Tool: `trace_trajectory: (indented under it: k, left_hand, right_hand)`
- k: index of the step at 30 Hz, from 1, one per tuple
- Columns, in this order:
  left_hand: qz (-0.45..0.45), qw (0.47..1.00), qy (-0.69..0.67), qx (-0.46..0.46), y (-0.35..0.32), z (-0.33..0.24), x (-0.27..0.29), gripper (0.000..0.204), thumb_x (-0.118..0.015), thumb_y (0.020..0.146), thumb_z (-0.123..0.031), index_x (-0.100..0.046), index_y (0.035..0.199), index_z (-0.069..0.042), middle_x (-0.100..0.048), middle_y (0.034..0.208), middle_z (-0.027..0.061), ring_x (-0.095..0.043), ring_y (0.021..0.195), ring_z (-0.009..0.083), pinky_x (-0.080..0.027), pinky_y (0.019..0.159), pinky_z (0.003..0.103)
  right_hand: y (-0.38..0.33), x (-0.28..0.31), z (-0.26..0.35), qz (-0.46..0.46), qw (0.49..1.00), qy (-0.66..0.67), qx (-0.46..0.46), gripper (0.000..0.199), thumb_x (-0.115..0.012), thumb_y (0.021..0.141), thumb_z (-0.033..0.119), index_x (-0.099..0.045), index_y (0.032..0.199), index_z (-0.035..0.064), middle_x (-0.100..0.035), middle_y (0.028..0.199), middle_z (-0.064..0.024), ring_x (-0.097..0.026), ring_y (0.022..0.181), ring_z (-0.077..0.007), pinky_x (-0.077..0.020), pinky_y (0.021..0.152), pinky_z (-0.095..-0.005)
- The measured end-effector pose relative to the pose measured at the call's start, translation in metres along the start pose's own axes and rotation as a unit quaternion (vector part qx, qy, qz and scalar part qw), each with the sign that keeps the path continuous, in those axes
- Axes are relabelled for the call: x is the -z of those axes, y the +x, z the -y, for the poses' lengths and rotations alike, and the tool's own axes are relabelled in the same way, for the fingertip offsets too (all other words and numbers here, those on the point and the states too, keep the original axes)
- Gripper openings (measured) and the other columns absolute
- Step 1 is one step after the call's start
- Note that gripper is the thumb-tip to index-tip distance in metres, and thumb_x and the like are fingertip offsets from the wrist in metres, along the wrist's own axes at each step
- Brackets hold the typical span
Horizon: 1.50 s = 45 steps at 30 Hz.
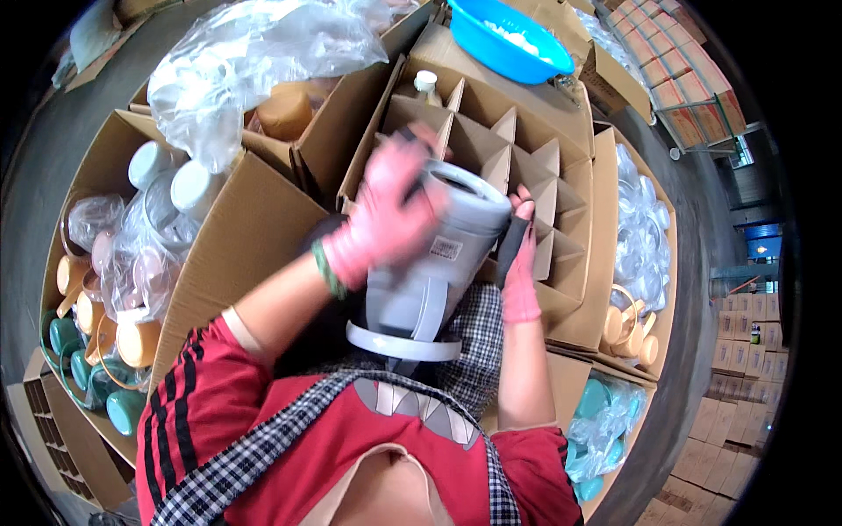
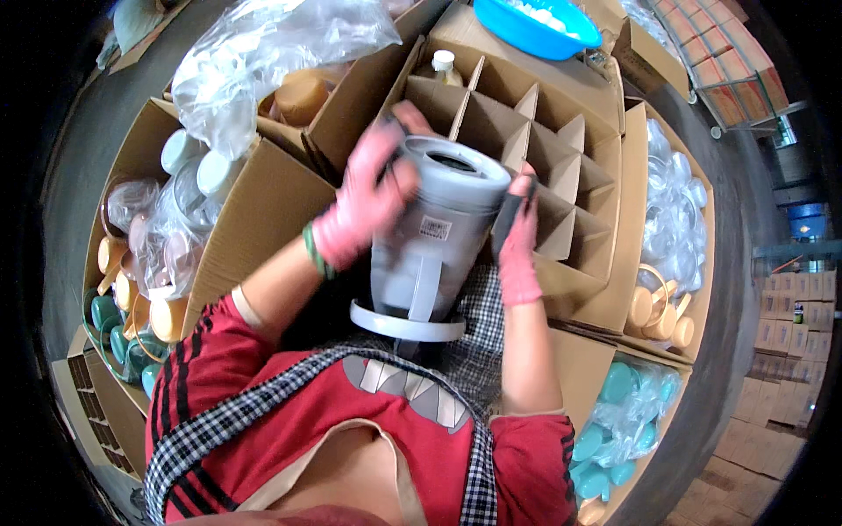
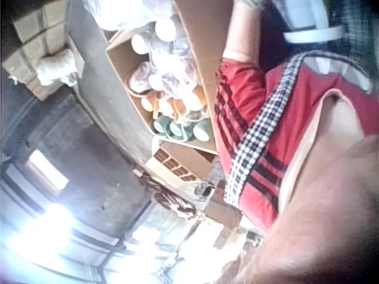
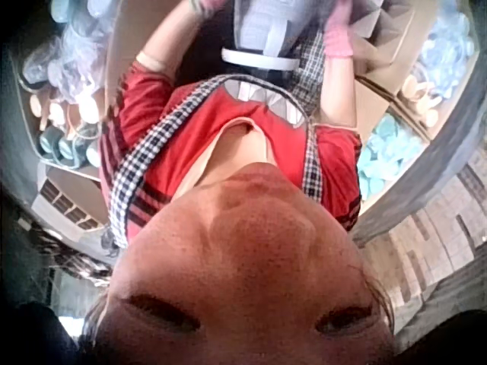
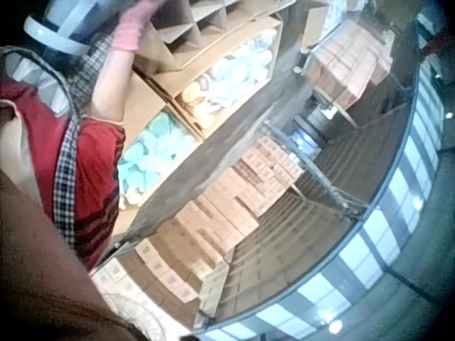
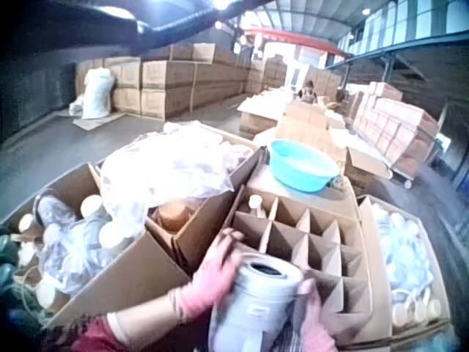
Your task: The person sits on the floor in a warehouse and packs plastic kitchenware into cardboard boxes. They unwrap a white plastic container, place it in a box, and then wrap a beige container in plastic before placing it in a box. The person also handles a blue bowl and adjusts cardboard dividers.
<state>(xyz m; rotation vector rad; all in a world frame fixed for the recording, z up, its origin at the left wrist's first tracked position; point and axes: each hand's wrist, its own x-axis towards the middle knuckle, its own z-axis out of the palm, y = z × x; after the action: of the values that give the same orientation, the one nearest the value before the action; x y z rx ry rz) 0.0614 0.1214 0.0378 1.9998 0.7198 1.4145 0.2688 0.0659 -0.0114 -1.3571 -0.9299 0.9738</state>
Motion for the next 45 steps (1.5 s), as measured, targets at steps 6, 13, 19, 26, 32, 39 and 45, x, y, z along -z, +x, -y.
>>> trace_trajectory:
  k: [6,13,19,26,32,39,45]
  left_hand:
    - [0.009,0.999,-0.034,0.020,-0.014,0.008,0.001,0.042,-0.052,0.077,-0.029,-0.048,0.108,-0.001,-0.045,0.110,0.0198,-0.042,0.106,0.0330,-0.033,0.090,0.036]
    - [0.061,0.969,0.100,-0.218,0.021,-0.033,0.025,0.077,-0.067,0.061,-0.047,-0.044,0.118,-0.001,-0.034,0.125,0.0206,-0.026,0.121,0.0380,-0.023,0.098,0.045]
    - [-0.029,0.994,-0.091,0.060,0.068,0.003,0.010,0.047,-0.074,0.057,-0.013,-0.052,0.096,0.001,-0.057,0.096,0.0092,-0.053,0.090,0.0164,-0.043,0.080,0.029]
    - [-0.053,0.902,-0.340,0.260,0.056,0.043,-0.018,0.048,-0.073,0.060,-0.024,-0.054,0.097,0.001,-0.058,0.085,0.0040,-0.051,0.076,0.0097,-0.043,0.069,0.024]
    - [-0.125,0.915,-0.265,0.277,0.052,0.077,-0.015,0.047,-0.075,0.058,-0.026,-0.054,0.091,0.000,-0.058,0.080,0.0086,-0.053,0.073,0.0132,-0.043,0.068,0.027]
    - [-0.233,0.893,-0.248,0.294,0.051,0.107,0.001,0.046,-0.076,0.056,-0.024,-0.052,0.087,0.000,-0.058,0.079,0.0092,-0.055,0.072,0.0150,-0.044,0.066,0.029]
    - [-0.313,0.855,-0.216,0.353,0.048,0.132,0.014,0.043,-0.075,0.061,-0.025,-0.053,0.089,0.000,-0.058,0.078,0.0058,-0.053,0.070,0.0123,-0.044,0.065,0.027]
  right_hand:
    - [0.017,0.011,-0.013,-0.044,0.992,-0.005,-0.117,0.059,-0.029,0.088,0.049,-0.041,0.117,-0.0016,-0.046,0.115,-0.0111,-0.041,0.106,-0.0166,-0.0293,0.094,-0.0280]
    - [0.010,-0.025,0.093,0.041,0.948,0.289,0.127,0.071,-0.031,0.082,0.059,-0.030,0.127,0.0040,-0.037,0.127,-0.0118,-0.035,0.117,-0.0245,-0.0260,0.099,-0.0391]
    - [0.015,-0.049,0.121,-0.019,0.868,-0.211,0.450,0.086,-0.065,0.068,0.045,-0.019,0.131,0.0070,-0.023,0.133,-0.0143,-0.028,0.121,-0.0300,-0.0244,0.099,-0.0431]
    - [0.067,-0.070,0.112,0.020,0.733,-0.623,0.272,0.073,-0.068,0.064,0.032,-0.035,0.121,0.0005,-0.045,0.108,-0.0257,-0.051,0.089,-0.0375,-0.0442,0.074,-0.0408]
    - [0.124,-0.078,0.075,0.056,0.890,-0.421,0.169,0.071,-0.042,0.077,0.060,-0.046,0.103,-0.0058,-0.058,0.072,-0.0136,-0.057,0.061,-0.0175,-0.0451,0.055,-0.0272]
    - [0.169,-0.112,0.062,0.154,0.950,-0.132,-0.238,0.076,-0.038,0.072,0.070,-0.048,0.098,-0.0007,-0.055,0.073,-0.0139,-0.056,0.056,-0.0197,-0.0460,0.049,-0.0262]
    - [0.222,-0.157,0.080,0.250,0.900,-0.249,-0.254,0.055,-0.056,0.073,0.054,-0.050,0.076,-0.0006,-0.054,0.059,-0.0099,-0.057,0.051,-0.0182,-0.0457,0.044,-0.0266]
